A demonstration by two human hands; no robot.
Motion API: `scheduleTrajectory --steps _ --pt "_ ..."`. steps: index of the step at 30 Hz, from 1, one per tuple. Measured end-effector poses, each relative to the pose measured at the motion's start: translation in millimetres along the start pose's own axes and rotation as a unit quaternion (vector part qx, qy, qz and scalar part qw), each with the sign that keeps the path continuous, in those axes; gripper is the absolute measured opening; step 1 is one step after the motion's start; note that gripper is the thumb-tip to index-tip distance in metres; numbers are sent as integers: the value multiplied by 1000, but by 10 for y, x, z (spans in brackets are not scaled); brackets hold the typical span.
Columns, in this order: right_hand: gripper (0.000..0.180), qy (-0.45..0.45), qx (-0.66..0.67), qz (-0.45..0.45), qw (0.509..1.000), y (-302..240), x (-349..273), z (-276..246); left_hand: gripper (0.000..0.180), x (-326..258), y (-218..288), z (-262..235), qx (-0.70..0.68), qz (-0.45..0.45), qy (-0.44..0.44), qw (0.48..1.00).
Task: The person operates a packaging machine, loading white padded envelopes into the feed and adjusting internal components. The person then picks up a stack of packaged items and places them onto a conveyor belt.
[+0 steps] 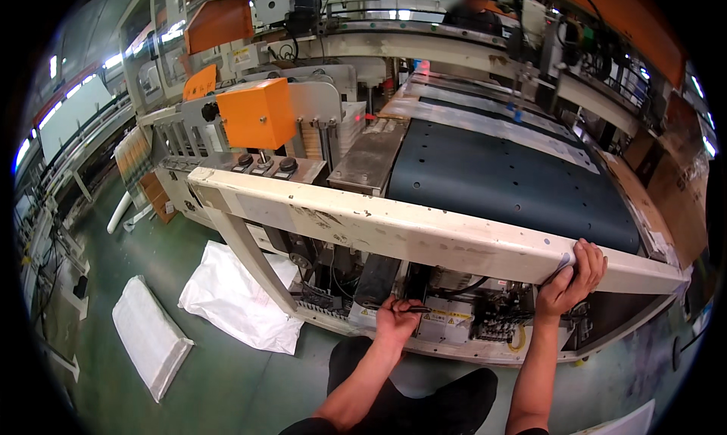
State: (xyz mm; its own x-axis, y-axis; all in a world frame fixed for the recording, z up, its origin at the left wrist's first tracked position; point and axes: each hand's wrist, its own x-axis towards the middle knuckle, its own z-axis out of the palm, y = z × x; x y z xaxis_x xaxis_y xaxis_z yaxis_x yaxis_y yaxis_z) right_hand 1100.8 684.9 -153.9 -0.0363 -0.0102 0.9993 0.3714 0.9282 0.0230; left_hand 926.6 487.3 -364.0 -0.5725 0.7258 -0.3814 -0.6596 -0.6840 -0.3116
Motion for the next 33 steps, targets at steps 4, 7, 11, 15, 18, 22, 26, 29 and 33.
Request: scheduleTrajectory --steps 4,7,11,15,18,22,26,29,33 --pt "34 -4 -5 -6 1000 6 5 -5 23 -20 218 109 -38 -17 17 999" --pt "34 -9 -7 -12 1000 18 -10 -13 4 -34 448 166 -50 -59 8 997" --pt "34 -11 -9 -16 1000 54 -19 -18 23 -214 311 374 3 -31 17 999" --pt "34 -16 -4 -4 1000 46 6 -41 30 -550 155 538 43 -57 -75 995" --pt "34 -16 -3 5 1000 28 -9 -22 22 -630 35 483 150 49 -96 983" --pt "35 -26 -4 7 1000 15 -7 -48 18 -671 -166 393 260 197 -85 941" --pt "34 -29 -6 8 1000 32 0 -65 13 -682 -248 355 235 216 -91 943" --pt "34 -28 -3 1 1000 60 -34 -59 10 -741 -314 343 237 241 -82 938" --pt "34 -26 3 6 1000 51 -13 -61 23 -725 -355 261 302 305 -103 897"
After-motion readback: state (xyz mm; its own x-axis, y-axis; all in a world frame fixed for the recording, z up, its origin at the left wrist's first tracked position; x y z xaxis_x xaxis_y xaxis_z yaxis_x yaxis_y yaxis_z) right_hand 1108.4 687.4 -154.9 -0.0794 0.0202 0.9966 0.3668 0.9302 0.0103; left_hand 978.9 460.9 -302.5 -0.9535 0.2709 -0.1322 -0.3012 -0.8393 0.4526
